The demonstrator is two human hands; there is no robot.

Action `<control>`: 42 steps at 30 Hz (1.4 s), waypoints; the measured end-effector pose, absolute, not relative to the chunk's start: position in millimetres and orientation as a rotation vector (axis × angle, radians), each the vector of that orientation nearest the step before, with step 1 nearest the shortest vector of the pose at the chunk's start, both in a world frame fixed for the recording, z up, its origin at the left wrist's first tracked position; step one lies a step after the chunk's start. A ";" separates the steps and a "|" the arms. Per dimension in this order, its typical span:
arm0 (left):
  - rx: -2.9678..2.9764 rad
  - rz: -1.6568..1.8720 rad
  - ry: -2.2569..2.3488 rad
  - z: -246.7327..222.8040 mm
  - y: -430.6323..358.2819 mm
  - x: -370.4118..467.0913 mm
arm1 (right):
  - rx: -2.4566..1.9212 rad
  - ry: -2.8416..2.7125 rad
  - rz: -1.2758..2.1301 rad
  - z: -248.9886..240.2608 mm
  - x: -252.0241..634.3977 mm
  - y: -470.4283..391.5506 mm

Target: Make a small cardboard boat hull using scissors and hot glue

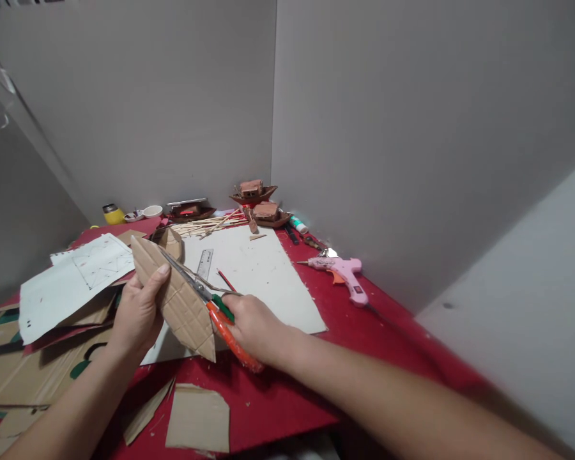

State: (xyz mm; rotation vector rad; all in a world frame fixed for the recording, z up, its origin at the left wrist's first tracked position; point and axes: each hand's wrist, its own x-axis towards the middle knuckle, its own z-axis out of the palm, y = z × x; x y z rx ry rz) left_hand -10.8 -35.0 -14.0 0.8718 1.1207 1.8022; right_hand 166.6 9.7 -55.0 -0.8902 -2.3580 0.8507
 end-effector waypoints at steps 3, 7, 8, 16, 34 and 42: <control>0.891 1.740 1.105 -16.7 -36.9 -6.9 | -0.887 -2.379 0.791 -51.3 166.7 12.4; 0.892 1.692 1.076 -17.9 -39.7 -1.5 | -0.844 -2.312 0.837 -53.0 168.1 13.4; 0.882 1.696 1.074 -17.7 -40.0 -0.7 | -0.827 -2.283 0.868 -55.1 168.2 12.8; 0.802 1.647 1.060 -14.0 -38.8 2.4 | -0.774 -2.108 1.032 -59.3 165.2 12.0; 0.627 1.978 1.091 0.2 -25.1 -20.4 | -1.654 -2.489 0.089 -38.0 196.2 72.3; 0.542 2.213 1.054 5.0 -16.5 -36.6 | -1.553 -2.454 -0.015 -31.2 197.6 69.6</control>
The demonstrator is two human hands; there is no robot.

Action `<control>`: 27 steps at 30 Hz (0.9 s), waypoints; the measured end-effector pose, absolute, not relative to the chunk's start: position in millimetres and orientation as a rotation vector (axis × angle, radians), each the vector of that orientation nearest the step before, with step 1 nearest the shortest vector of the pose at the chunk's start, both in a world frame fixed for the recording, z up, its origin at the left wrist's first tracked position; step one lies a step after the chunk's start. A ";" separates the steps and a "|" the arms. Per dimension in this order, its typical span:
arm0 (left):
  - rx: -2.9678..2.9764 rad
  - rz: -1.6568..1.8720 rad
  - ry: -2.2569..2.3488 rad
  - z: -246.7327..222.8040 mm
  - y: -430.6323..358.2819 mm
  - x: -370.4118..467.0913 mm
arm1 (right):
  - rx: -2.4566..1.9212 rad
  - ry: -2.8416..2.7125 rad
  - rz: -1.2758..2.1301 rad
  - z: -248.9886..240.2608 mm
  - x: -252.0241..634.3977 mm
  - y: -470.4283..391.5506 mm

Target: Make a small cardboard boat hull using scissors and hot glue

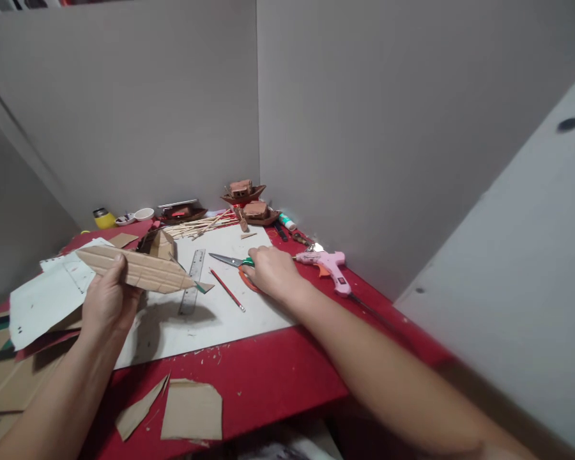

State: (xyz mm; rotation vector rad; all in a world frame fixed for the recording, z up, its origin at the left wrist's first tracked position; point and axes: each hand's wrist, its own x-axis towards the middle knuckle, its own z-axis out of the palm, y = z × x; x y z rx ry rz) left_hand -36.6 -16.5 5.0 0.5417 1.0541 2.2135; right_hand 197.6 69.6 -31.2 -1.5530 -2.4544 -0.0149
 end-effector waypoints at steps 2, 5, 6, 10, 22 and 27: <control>0.543 2.238 1.044 4.7 -16.0 -38.8 | -1.444 -2.488 -0.015 -29.6 188.1 59.6; 0.545 2.256 1.042 3.4 -15.3 -41.4 | -1.218 -2.616 0.019 -31.4 165.0 44.2; 0.547 2.261 1.041 2.9 -15.1 -42.0 | -1.151 -2.664 0.029 -32.8 156.0 40.8; 0.565 2.277 1.025 2.7 -15.2 -43.7 | -1.026 -2.786 0.034 -37.9 122.5 40.5; 0.626 2.365 0.939 17.1 -24.1 -46.8 | -1.130 -2.722 0.173 -25.6 124.5 56.7; 0.639 2.381 0.950 17.4 -23.6 -50.2 | -1.128 -2.558 0.425 -22.9 169.2 46.8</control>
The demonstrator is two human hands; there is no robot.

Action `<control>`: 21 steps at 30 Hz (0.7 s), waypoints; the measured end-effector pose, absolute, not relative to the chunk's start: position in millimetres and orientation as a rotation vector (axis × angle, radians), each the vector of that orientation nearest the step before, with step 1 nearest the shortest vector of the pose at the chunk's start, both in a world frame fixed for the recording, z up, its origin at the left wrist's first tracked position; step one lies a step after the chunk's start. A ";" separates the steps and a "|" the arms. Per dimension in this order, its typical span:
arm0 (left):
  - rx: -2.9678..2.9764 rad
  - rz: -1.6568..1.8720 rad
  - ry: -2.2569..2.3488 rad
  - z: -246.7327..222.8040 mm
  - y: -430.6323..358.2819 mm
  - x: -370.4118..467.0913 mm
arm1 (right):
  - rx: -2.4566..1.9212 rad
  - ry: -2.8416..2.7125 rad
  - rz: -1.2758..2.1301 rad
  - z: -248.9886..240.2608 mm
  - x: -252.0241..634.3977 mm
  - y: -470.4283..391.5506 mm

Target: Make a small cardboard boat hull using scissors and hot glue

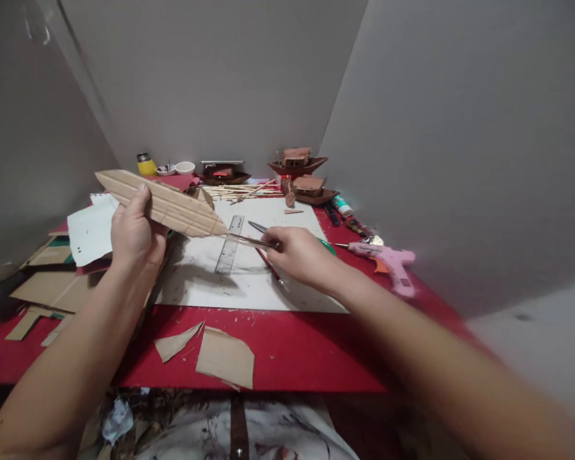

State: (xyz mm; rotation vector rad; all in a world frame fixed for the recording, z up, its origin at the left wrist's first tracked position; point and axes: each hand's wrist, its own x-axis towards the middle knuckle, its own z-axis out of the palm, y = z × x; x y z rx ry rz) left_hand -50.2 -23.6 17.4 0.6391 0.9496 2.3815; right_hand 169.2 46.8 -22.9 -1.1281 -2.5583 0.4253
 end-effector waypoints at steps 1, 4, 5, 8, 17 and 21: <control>0.643 2.380 0.951 19.3 -24.4 -51.5 | -1.116 -2.502 0.541 -22.6 178.9 43.5; 0.648 2.393 0.937 28.9 -28.3 -56.4 | -1.079 -2.437 0.771 -21.3 200.9 27.9; 0.644 2.406 0.927 33.0 -30.1 -58.2 | -1.064 -2.454 0.806 -21.3 204.7 20.1; 0.632 2.436 0.898 45.2 -36.4 -63.1 | -0.991 -2.527 0.835 -26.1 204.2 -10.9; 0.853 2.426 0.997 74.4 -75.6 -61.7 | -0.408 -2.916 0.566 -77.5 153.2 -91.4; 0.932 2.422 1.045 81.5 -85.6 -55.5 | -0.189 -2.833 0.606 -86.3 110.6 -130.4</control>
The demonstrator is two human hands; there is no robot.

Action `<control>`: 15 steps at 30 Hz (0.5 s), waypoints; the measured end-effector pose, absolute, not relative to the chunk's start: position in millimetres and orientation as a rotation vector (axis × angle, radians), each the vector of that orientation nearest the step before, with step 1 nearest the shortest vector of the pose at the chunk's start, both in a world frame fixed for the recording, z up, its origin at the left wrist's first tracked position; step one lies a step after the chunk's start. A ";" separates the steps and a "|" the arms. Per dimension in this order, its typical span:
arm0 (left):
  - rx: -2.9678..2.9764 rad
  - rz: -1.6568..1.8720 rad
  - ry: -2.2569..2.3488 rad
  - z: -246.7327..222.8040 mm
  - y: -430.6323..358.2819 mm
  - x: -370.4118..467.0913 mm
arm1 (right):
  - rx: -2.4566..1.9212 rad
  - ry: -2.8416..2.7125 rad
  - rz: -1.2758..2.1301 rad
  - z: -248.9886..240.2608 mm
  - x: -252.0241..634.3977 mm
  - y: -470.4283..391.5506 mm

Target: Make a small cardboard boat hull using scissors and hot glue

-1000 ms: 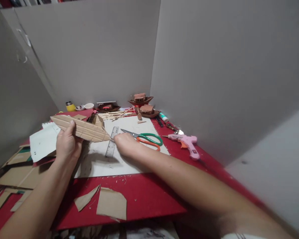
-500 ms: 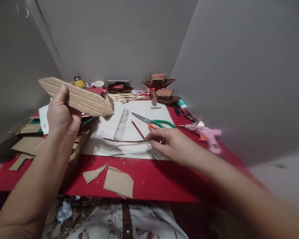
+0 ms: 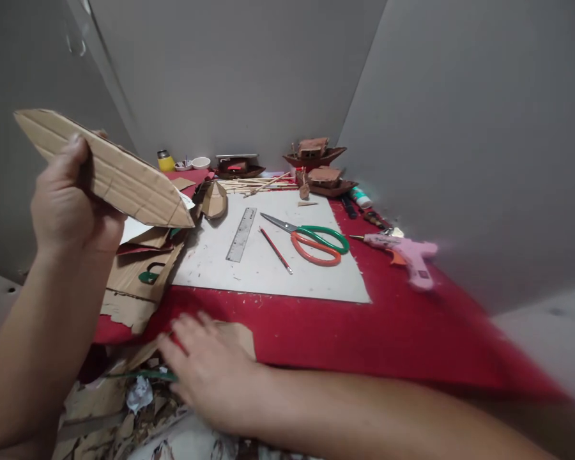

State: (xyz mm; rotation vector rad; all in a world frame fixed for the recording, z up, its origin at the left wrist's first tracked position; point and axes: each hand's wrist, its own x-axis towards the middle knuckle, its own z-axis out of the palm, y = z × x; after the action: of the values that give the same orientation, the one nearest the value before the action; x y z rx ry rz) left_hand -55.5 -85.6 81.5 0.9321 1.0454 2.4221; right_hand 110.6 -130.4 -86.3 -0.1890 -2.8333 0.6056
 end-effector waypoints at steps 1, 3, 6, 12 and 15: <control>0.956 2.421 1.050 81.7 -85.8 -52.4 | -0.041 -2.805 0.654 -85.2 98.5 -140.6; 0.991 2.399 1.068 79.8 -85.1 -44.5 | 0.292 -2.746 0.768 -79.7 77.4 -155.4; 0.997 2.301 1.113 72.0 -84.8 -34.0 | 0.399 -2.629 0.999 -68.0 69.5 -154.0; 0.945 2.243 1.069 53.9 -80.5 -37.5 | -0.130 -2.342 1.176 -58.8 150.8 -94.5; 0.932 2.205 1.034 46.4 -69.0 -37.5 | -0.574 -2.506 1.082 -55.1 184.7 -83.1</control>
State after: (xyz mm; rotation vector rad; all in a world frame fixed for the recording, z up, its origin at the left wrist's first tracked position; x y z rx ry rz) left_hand -37.5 -69.0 46.4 0.9324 1.0340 2.2054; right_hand 184.7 -83.1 -55.1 -0.5744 -2.5056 1.0823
